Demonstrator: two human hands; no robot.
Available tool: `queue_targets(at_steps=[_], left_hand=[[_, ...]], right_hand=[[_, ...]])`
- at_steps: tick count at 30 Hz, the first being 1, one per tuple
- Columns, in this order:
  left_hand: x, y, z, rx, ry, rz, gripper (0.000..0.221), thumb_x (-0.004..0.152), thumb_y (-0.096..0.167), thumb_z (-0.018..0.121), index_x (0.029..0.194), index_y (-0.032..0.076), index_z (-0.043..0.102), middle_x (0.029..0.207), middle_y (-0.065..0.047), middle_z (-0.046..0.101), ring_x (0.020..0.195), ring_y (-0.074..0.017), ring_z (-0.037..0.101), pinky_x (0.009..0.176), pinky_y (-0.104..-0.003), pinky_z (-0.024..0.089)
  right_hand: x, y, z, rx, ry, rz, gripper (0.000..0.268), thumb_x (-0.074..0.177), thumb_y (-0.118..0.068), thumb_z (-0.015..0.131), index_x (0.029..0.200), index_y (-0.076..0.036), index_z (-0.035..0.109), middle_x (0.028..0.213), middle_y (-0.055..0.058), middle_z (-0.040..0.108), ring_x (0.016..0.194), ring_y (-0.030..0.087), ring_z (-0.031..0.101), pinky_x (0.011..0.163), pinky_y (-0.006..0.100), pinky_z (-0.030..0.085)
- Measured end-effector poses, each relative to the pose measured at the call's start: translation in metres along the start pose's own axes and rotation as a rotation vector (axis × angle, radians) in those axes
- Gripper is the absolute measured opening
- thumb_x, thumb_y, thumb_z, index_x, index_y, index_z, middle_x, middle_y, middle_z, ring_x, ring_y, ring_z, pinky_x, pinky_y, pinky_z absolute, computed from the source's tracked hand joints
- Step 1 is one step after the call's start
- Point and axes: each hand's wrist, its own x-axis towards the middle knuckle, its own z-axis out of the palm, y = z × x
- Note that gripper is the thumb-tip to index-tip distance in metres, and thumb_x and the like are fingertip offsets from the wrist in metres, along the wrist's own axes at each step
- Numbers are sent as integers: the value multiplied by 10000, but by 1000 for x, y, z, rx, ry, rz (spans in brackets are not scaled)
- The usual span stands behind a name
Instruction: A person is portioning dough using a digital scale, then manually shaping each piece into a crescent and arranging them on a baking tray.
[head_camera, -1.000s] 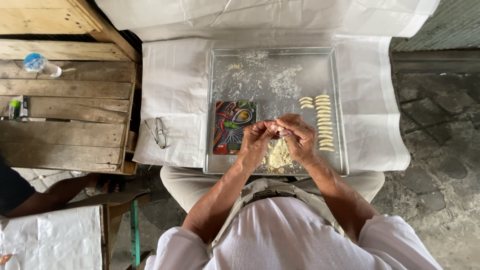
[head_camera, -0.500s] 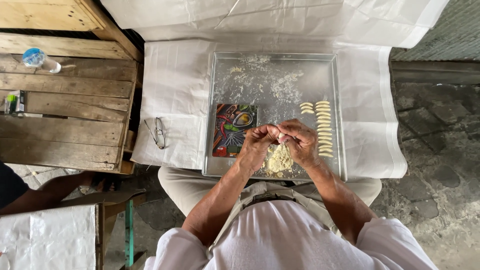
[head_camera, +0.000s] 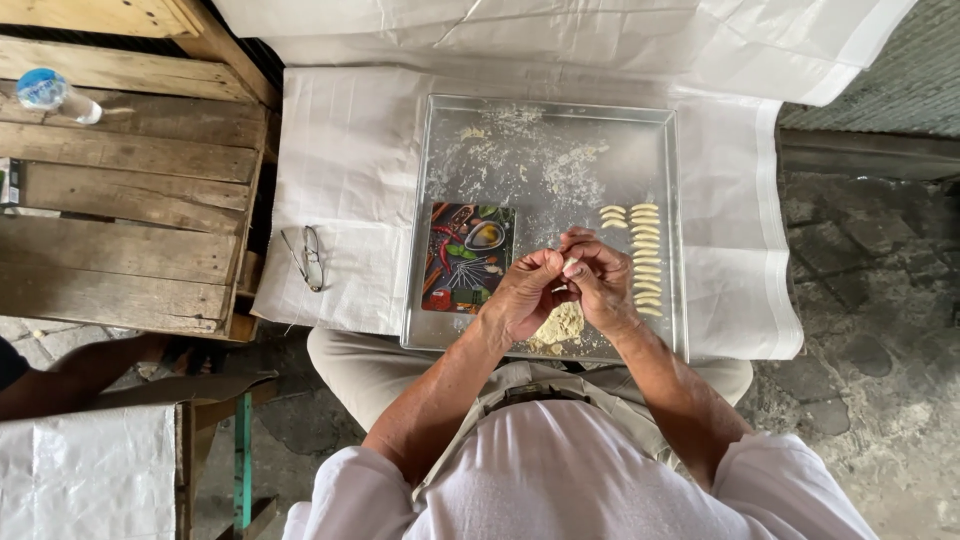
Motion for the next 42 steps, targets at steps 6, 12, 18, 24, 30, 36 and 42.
queue_targets(at_steps=[6, 12, 18, 24, 30, 36, 42], left_hand=[[-23, 36, 35, 309, 114, 232, 325, 993, 296, 736, 793, 49, 670, 716, -64, 684, 699, -163, 699, 747, -332, 616], [-28, 37, 22, 580, 28, 292, 308, 1036, 285, 690, 856, 36, 707, 719, -50, 667, 741, -86, 603, 744, -293, 570], [-35, 39, 35, 670, -20, 422, 301, 1082, 281, 600, 884, 70, 683, 729, -11, 616, 734, -71, 507, 718, -238, 472], [-25, 32, 21, 707, -57, 550, 281, 943, 289, 801, 951, 60, 637, 797, -49, 616, 775, -113, 541, 751, -294, 505], [-39, 41, 21, 1134, -152, 879, 437, 978, 377, 696, 1349, 146, 696, 1093, -87, 589, 1018, -259, 537, 941, -395, 486], [-40, 38, 19, 1166, -135, 915, 427, 980, 353, 709, 1346, 133, 708, 990, -71, 507, 933, -244, 470, 899, -399, 455], [-37, 37, 13, 1189, -72, 979, 223, 962, 248, 737, 1129, 116, 802, 896, -69, 555, 875, -249, 564, 777, -385, 515]], right_hand=[[1, 18, 1, -202, 87, -173, 183, 945, -149, 789, 915, 29, 755, 894, 132, 703, 1069, 237, 605, 1014, 404, 480], [0, 51, -16, -45, 60, -154, 280, 817, -113, 891, 949, 78, 736, 1007, 183, 656, 1081, 258, 619, 931, 371, 524], [0, 28, -10, -145, 6, -242, 263, 904, -139, 817, 1032, 80, 746, 1088, 202, 639, 1028, 265, 667, 848, 374, 574], [-7, 28, 9, 253, 63, -79, 289, 1001, -248, 712, 919, 30, 726, 1080, 182, 633, 996, 245, 654, 817, 346, 560], [-5, -35, 34, 414, -99, 39, 313, 994, -194, 710, 779, 1, 592, 924, 130, 557, 763, 138, 516, 630, 227, 446], [-3, -32, 36, 391, -147, 27, 347, 991, -176, 707, 716, 2, 591, 848, 113, 522, 706, 124, 480, 547, 208, 455], [-20, 9, 17, 419, 25, 117, 299, 969, -146, 746, 772, -8, 568, 822, 113, 534, 779, 173, 567, 662, 228, 506]])
